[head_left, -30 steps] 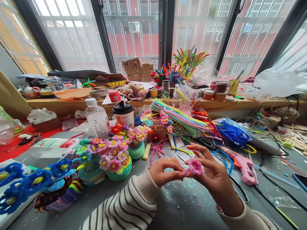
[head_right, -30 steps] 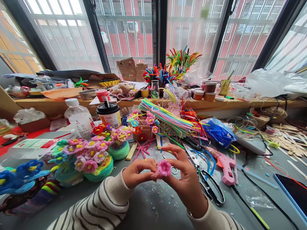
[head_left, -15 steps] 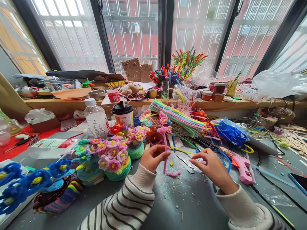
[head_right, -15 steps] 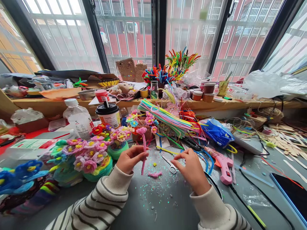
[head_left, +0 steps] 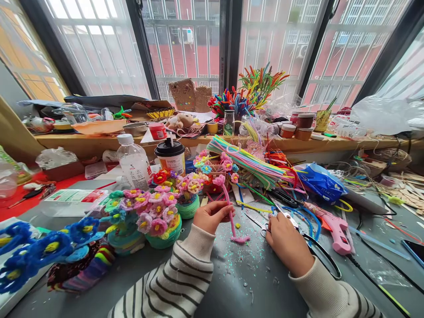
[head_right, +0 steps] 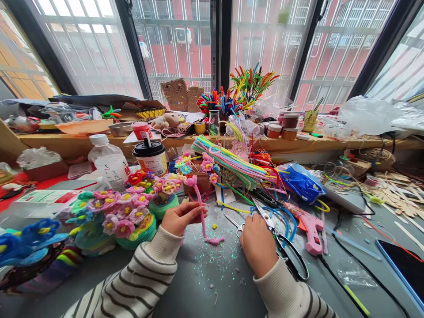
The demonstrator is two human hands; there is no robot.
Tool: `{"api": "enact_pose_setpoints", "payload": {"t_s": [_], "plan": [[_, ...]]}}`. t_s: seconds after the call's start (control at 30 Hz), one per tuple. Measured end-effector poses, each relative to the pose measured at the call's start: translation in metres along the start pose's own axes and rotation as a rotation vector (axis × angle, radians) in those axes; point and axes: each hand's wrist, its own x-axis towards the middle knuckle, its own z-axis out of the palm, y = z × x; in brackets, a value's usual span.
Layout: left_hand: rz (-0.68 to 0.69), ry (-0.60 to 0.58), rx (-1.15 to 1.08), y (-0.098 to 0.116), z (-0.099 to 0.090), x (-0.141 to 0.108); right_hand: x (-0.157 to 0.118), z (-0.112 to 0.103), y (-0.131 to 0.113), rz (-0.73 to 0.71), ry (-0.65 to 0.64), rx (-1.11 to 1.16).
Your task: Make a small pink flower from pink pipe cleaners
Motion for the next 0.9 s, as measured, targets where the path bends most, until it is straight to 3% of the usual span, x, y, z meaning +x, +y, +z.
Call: {"api": "enact_pose_setpoints", "payload": {"t_s": [0.2, 0.4, 0.47, 0.57, 0.67, 0.77, 0.9], "plan": [[-0.077, -0.062, -0.050, 0.003, 0.002, -0.002, -0.003, 0.000, -0.001, 0.020, -0.052, 0.013], [-0.062, -0.095, -0.087, 0.007, 0.005, -0.005, 0.003, -0.007, 0.010, 0.013, -0.086, 0.188], [-0.051, -0.109, -0.088, 0.007, 0.007, -0.007, 0.006, -0.008, 0.010, -0.001, -0.070, 0.360], [-0.047, -0.138, -0.094, 0.006, 0.009, -0.009, 0.005, -0.008, 0.000, 0.027, -0.075, 0.889], [-0.041, -0.165, -0.095, 0.004, 0.011, -0.011, 0.000, -0.006, -0.016, 0.073, -0.173, 1.345], [-0.036, -0.168, -0.086, 0.003, 0.011, -0.012, -0.007, -0.007, -0.030, 0.088, -0.184, 1.505], [-0.015, -0.163, -0.085, 0.003, 0.011, -0.011, -0.012, -0.011, -0.037, 0.014, -0.162, 1.466]]}}
